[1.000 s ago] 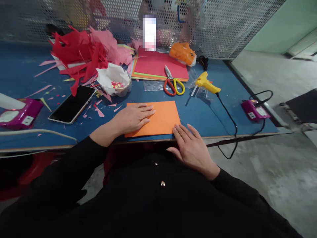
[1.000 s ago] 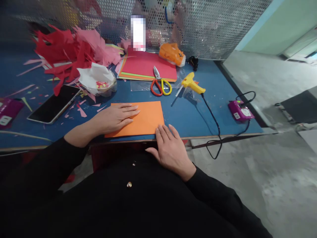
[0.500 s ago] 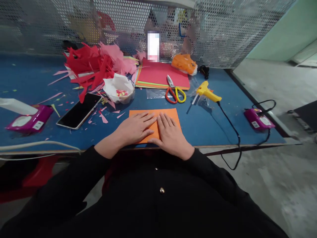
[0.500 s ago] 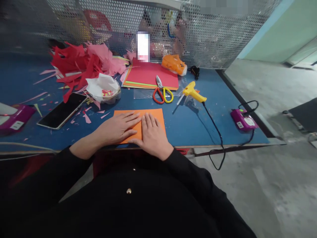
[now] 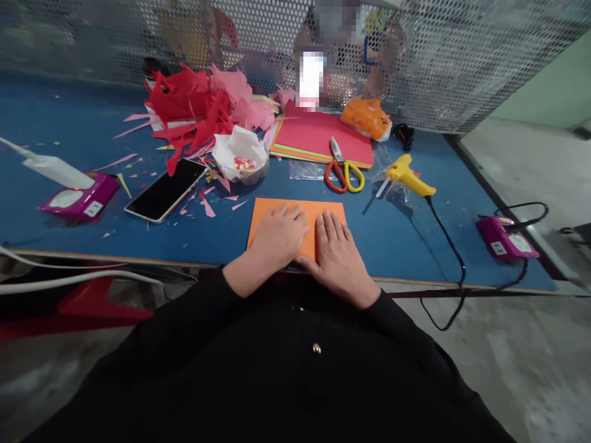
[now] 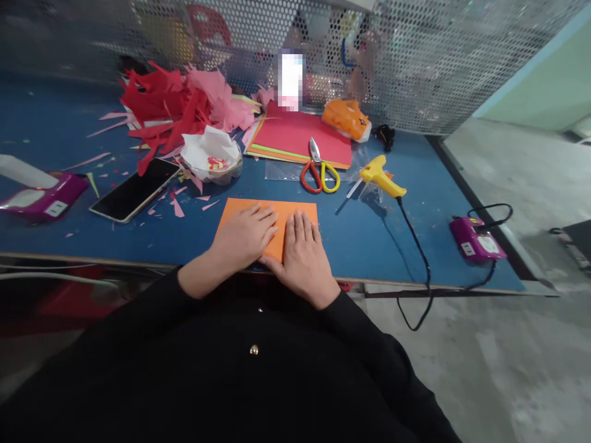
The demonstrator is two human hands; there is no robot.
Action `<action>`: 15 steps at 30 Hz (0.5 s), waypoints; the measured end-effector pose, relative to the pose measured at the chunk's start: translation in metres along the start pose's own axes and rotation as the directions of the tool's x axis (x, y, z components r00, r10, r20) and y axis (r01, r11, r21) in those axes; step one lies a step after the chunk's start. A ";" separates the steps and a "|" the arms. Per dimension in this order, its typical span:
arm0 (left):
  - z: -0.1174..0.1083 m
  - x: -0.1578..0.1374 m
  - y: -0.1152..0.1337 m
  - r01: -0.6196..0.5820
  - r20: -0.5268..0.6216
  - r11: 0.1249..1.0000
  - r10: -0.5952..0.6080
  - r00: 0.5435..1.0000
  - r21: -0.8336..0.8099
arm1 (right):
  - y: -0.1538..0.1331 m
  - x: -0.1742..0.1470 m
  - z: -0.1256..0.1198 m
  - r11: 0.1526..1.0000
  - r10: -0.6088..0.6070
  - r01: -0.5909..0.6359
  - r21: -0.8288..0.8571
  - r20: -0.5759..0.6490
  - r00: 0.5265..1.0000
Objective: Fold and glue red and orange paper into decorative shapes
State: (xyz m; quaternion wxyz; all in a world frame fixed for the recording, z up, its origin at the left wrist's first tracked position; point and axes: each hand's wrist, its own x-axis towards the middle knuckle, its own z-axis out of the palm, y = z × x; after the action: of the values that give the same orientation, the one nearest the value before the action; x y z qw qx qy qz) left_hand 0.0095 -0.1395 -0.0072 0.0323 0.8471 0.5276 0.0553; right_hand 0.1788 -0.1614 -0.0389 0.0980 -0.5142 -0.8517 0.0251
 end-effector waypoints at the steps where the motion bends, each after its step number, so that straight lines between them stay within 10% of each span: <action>1: 0.003 -0.001 0.003 0.029 -0.012 1.000 -0.029 1.000 0.004 | 0.000 0.000 0.000 1.000 0.004 -0.004 0.000 0.007 1.000; 15: 0.010 -0.037 -0.017 0.199 -0.039 0.973 -0.196 0.980 0.115 | 0.000 -0.001 -0.004 0.999 0.020 -0.018 -0.029 0.052 0.998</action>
State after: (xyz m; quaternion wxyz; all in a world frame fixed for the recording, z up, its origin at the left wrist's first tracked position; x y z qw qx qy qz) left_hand -0.0207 -0.1651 -0.0215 -0.0201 0.7899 0.6120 0.0322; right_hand 0.1797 -0.1627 -0.0345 0.0680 -0.5228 -0.8493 0.0273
